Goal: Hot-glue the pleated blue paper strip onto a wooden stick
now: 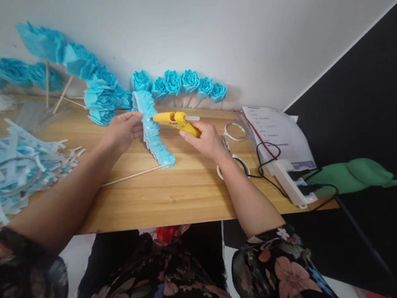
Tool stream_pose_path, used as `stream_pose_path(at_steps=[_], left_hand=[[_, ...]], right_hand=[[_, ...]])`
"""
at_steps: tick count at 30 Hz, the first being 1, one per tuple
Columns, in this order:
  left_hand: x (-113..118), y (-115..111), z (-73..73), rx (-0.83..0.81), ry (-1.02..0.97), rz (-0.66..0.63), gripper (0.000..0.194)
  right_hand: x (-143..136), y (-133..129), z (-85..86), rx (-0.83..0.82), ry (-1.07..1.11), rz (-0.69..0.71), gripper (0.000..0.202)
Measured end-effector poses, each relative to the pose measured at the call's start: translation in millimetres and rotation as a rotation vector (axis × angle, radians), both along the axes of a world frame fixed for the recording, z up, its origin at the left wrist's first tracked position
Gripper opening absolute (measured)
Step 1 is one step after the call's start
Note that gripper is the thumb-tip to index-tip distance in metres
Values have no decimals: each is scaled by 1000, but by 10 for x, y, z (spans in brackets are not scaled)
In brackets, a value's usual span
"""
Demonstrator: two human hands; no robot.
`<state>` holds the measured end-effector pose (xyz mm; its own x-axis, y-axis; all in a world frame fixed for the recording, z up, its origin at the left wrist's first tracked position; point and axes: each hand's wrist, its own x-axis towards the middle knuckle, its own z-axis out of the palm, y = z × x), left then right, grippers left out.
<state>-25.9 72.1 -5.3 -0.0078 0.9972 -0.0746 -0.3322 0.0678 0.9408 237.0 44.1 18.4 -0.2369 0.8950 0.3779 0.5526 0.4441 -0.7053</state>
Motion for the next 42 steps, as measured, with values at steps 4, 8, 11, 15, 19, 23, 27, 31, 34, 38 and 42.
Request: stream_pose_path(at_steps=[4,8,11,15,19,23,27,31,34,38,42], left_hand=[[-4,-11,9,19,-17,-51,34],[-2,-31,39,49,-34,-98,32],[4,-38,49,62,-36,-117,41],[4,-27,45,65,-28,-78,44],[-4,-17,54,59,-38,-34,49],[0,-17,64,52,-39,-27,46],[18,-15,60,58,-28,-24,41],[23,-17,70,69,-32,-2,39],[8,-16,78,64,-52,2,40],[-14,-4,65,67,-59,0,42],[1,-1,56,55,-46,-8,42]], right_hand=[[2,-3,5,10,9,0,38],[3,-3,12,37,1,-18,35],[3,-1,14,55,1,-27,34],[32,12,-5,35,40,-1,36],[72,28,-25,11,55,45,40],[58,18,-18,17,19,48,41],[23,5,-4,24,-9,34,39],[18,5,7,39,-12,30,39],[38,13,4,29,0,35,41],[64,23,-5,11,20,51,41],[44,15,-3,26,3,58,40]])
